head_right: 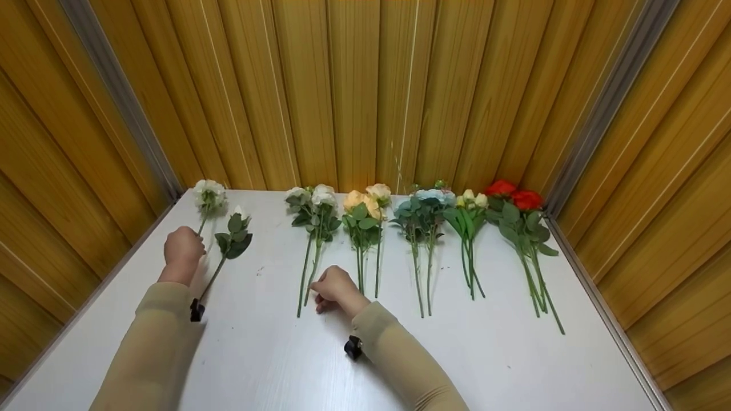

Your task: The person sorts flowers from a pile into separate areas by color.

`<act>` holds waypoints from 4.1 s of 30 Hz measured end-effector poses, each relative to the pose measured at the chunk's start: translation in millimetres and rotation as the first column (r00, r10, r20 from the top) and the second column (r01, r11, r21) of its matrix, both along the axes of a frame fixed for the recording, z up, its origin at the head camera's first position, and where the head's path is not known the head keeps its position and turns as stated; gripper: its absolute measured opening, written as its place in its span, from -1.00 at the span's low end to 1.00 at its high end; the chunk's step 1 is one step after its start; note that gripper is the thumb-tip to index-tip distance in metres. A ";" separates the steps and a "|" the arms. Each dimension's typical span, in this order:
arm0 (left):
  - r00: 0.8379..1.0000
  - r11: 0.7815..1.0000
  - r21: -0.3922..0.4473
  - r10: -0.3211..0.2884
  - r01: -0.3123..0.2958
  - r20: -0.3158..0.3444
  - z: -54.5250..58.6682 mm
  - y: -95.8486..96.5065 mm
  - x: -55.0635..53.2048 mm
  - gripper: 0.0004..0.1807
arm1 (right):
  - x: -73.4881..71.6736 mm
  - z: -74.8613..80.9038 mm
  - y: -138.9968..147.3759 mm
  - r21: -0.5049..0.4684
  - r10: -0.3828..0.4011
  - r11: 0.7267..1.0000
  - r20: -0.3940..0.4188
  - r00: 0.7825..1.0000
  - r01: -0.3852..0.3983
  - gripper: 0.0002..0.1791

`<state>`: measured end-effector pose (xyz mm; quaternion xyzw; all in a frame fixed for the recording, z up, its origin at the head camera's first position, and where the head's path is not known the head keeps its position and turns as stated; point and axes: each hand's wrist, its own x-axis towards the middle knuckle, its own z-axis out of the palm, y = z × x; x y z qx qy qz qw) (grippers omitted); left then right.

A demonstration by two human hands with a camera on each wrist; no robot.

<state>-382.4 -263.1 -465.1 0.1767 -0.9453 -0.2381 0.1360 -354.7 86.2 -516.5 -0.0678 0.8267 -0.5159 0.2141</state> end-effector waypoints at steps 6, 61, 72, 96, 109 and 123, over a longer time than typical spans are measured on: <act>0.994 0.992 0.127 0.024 -0.010 -0.104 12.7 10.6 0.7 -0.72 | -1.7 6.4 -1.9 0.004 -0.019 1.000 -0.060 0.998 0.020 -0.83; 0.994 0.941 0.336 -0.066 0.034 0.086 -28.3 45.8 -0.8 -0.44 | -15.4 0.8 -36.5 0.023 -0.037 0.999 -0.244 0.969 0.044 -0.83; 0.956 0.981 0.192 -0.084 0.029 0.281 -34.6 32.3 12.2 -0.63 | -17.4 3.4 -43.4 0.051 -0.039 0.998 -0.187 0.982 0.049 -0.69; 0.971 0.968 0.249 -0.100 0.044 0.217 -18.4 36.0 3.2 -0.84 | -13.2 3.2 -34.5 0.038 -0.016 0.999 -0.213 0.977 0.025 -0.70; 0.978 0.744 0.656 -0.205 0.126 0.045 6.0 92.0 -8.3 -0.93 | -2.1 16.6 -52.7 -0.128 0.016 0.991 -0.203 0.979 -0.043 -0.74; 0.949 0.688 0.663 -0.296 0.294 -0.113 10.6 162.7 -9.6 -0.85 | -7.2 16.5 -48.5 -0.187 -0.158 0.977 -0.329 0.931 0.099 -0.88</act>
